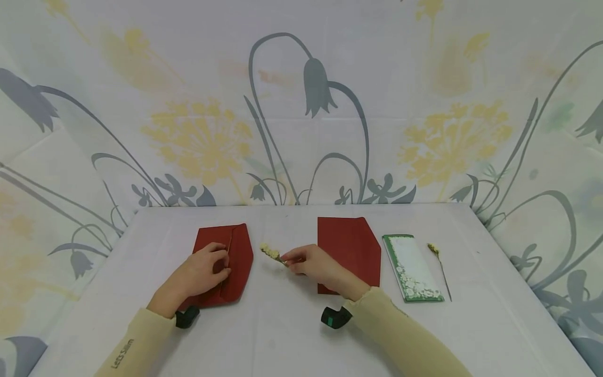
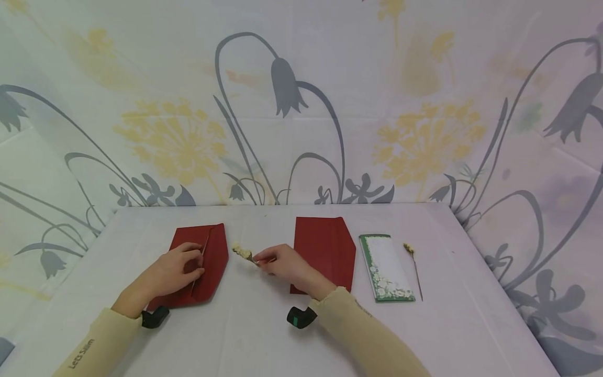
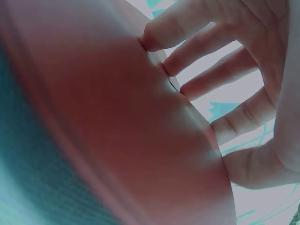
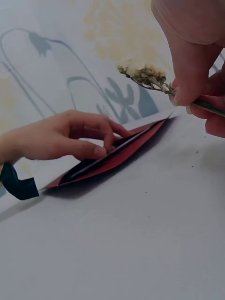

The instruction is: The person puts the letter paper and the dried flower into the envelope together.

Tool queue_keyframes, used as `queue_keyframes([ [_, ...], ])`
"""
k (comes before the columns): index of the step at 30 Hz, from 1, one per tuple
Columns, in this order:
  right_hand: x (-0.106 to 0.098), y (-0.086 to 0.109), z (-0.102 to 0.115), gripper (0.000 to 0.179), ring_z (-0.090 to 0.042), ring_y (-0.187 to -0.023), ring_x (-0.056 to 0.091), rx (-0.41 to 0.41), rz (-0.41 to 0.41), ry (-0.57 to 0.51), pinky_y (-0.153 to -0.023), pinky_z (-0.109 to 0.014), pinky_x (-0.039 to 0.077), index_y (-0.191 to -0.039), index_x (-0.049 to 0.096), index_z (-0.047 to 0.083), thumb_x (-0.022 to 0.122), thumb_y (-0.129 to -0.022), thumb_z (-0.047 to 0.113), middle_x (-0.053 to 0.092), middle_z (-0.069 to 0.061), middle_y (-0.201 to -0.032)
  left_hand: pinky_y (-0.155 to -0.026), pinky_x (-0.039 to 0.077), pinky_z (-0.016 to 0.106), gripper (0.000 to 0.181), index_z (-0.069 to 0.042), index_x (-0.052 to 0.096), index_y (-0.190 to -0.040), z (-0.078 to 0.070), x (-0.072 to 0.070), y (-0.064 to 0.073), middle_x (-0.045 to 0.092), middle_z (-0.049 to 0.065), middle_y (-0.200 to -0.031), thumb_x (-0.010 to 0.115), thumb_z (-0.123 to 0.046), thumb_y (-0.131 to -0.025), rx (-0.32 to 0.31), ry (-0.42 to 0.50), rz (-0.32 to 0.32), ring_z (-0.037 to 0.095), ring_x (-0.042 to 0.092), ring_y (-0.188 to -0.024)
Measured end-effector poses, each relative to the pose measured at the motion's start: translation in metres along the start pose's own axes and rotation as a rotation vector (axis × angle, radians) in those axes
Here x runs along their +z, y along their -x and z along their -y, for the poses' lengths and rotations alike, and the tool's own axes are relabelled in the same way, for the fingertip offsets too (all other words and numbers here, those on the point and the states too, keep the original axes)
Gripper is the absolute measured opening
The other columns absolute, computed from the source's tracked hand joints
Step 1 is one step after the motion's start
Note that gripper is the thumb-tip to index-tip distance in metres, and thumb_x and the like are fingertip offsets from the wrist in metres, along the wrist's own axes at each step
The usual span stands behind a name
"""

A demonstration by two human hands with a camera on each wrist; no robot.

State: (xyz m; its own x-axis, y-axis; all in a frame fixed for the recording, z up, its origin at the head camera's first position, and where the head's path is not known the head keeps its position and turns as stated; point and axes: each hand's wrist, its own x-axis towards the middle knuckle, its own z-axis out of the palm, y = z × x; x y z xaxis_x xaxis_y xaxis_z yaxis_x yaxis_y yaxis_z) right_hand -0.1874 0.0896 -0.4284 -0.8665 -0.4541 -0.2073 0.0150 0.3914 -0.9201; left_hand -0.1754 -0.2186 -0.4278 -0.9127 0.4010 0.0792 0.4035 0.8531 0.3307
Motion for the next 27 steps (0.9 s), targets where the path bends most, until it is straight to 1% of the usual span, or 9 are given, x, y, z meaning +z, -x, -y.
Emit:
queue_keyframes([
  [5,0.006,-0.004,0.003,0.025,-0.018,-0.092,0.061,0.030,0.011,-0.081,-0.080,-0.030,0.053,-0.119,0.071,0.007,0.065,-0.095,0.008,0.067,-0.004,-0.105,-0.089,0.053,0.054,0.013,-0.018,0.061,-0.088,0.000,0.001,-0.001,0.055,0.022,-0.130,0.074,-0.017,-0.086,-0.006,0.002,0.020,0.041,0.059,-0.111],
  [8,0.011,-0.008,0.005,0.025,-0.020,-0.097,0.063,0.026,0.013,-0.125,-0.083,-0.029,0.053,-0.120,0.069,0.005,0.066,-0.096,0.009,0.069,-0.004,-0.109,-0.089,0.052,0.054,0.013,-0.017,0.061,-0.088,0.001,0.001,-0.001,0.055,0.022,-0.129,0.074,-0.016,-0.086,0.011,-0.002,0.008,0.041,0.059,-0.112],
  [11,0.019,-0.013,0.011,0.026,-0.022,-0.099,0.064,0.033,0.008,-0.180,-0.084,-0.031,0.053,-0.120,0.068,0.003,0.066,-0.095,0.010,0.070,-0.005,-0.108,-0.089,0.052,0.054,0.015,-0.017,0.060,-0.086,0.001,0.002,-0.001,0.056,0.022,-0.128,0.076,-0.015,-0.084,0.020,-0.002,-0.012,0.041,0.060,-0.110],
  [15,0.033,-0.022,0.021,0.027,-0.020,-0.095,0.065,0.052,-0.020,-0.247,-0.083,-0.033,0.054,-0.118,0.069,0.002,0.070,-0.093,0.012,0.070,-0.003,-0.106,-0.085,0.054,0.052,0.019,-0.017,0.059,-0.084,-0.002,0.000,-0.001,0.056,0.020,-0.126,0.078,-0.016,-0.082,0.027,0.011,-0.026,0.038,0.061,-0.105],
  [20,0.053,-0.040,0.029,0.025,-0.015,-0.089,0.067,0.052,-0.053,-0.346,-0.079,-0.031,0.057,-0.114,0.070,0.000,0.071,-0.092,0.011,0.072,-0.005,-0.100,-0.084,0.054,0.051,0.021,-0.017,0.058,-0.085,-0.005,-0.001,-0.002,0.055,0.020,-0.126,0.079,-0.017,-0.081,0.030,0.024,-0.016,0.037,0.061,-0.104],
  [24,0.069,-0.056,0.033,0.020,-0.012,-0.080,0.068,0.066,-0.108,-0.409,-0.073,-0.028,0.057,-0.108,0.071,-0.001,0.071,-0.091,0.008,0.072,-0.005,-0.094,-0.086,0.054,0.052,0.020,-0.017,0.059,-0.086,-0.006,0.000,-0.001,0.055,0.019,-0.126,0.079,-0.018,-0.082,0.031,0.026,-0.005,0.037,0.060,-0.104],
  [27,0.078,-0.064,0.037,0.015,-0.010,-0.075,0.068,0.084,-0.155,-0.430,-0.070,-0.026,0.057,-0.104,0.072,-0.001,0.070,-0.090,0.006,0.072,-0.005,-0.090,-0.085,0.054,0.052,0.019,-0.017,0.060,-0.086,-0.007,-0.002,-0.003,0.055,0.020,-0.125,0.079,-0.018,-0.083,0.046,0.015,-0.012,0.036,0.061,-0.102],
])
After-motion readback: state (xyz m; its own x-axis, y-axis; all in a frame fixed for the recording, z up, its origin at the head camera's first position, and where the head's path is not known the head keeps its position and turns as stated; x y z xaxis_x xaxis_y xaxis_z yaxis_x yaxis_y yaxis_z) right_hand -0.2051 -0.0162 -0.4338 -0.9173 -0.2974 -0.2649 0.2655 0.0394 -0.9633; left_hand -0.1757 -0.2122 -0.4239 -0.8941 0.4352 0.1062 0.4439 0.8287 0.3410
